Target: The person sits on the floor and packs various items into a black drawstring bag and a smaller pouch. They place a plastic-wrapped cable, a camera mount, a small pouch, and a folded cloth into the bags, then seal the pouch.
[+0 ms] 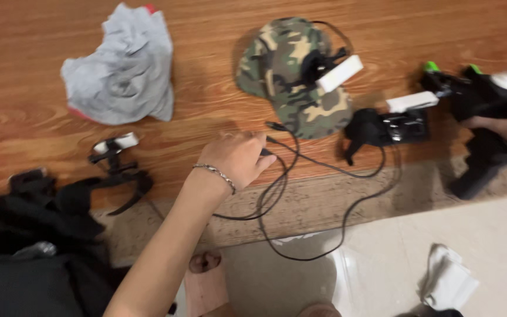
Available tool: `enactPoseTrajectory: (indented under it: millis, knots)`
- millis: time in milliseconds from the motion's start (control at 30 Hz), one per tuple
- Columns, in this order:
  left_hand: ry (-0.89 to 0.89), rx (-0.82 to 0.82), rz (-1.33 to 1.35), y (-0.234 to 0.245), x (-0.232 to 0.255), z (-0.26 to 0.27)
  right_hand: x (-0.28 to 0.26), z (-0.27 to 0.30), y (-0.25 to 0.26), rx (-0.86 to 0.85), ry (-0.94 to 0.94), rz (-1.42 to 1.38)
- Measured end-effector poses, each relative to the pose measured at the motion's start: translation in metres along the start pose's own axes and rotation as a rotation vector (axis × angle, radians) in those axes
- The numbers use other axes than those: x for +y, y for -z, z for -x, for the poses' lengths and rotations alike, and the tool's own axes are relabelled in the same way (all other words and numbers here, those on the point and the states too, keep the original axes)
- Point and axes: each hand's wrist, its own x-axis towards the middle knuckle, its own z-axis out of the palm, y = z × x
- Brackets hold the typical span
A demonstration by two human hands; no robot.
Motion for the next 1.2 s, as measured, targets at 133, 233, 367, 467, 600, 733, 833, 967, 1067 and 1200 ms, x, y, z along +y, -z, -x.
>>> enactPoseTrajectory:
  millis: [133,233,367,467,600,733,833,967,1067,1200]
  knots:
    - [0.023,0.074,-0.058,0.009,-0.025,0.03,0.013,-0.021,-0.023,0.06,-0.084,0.08]
    - [0.067,0.173,-0.087,0.019,-0.041,0.073,-0.012,-0.019,-0.057,0.13,-0.038,0.211]
    - [0.144,0.232,-0.101,0.033,-0.05,0.142,-0.065,0.034,-0.116,0.185,0.08,0.386]
    - [0.21,0.179,-0.135,0.041,-0.05,0.191,-0.085,0.1,-0.13,0.244,0.193,0.524]
    - [0.388,0.062,-0.129,0.041,-0.053,0.265,-0.093,0.21,-0.13,0.329,0.349,0.656]
    - [0.237,-0.048,0.1,0.015,-0.089,0.3,-0.121,0.309,-0.121,0.372,0.527,0.717]
    - [0.156,-0.044,0.141,-0.009,-0.122,0.309,-0.147,0.376,-0.131,0.33,0.627,0.705]
    - [0.139,0.147,0.183,-0.024,-0.15,0.319,-0.189,0.453,-0.156,0.142,0.585,0.55]
    - [0.167,0.154,0.19,-0.026,-0.158,0.326,-0.215,0.493,-0.178,0.024,0.472,0.534]
    - [0.149,0.281,0.209,-0.028,-0.163,0.326,-0.235,0.517,-0.2,-0.132,0.332,0.618]
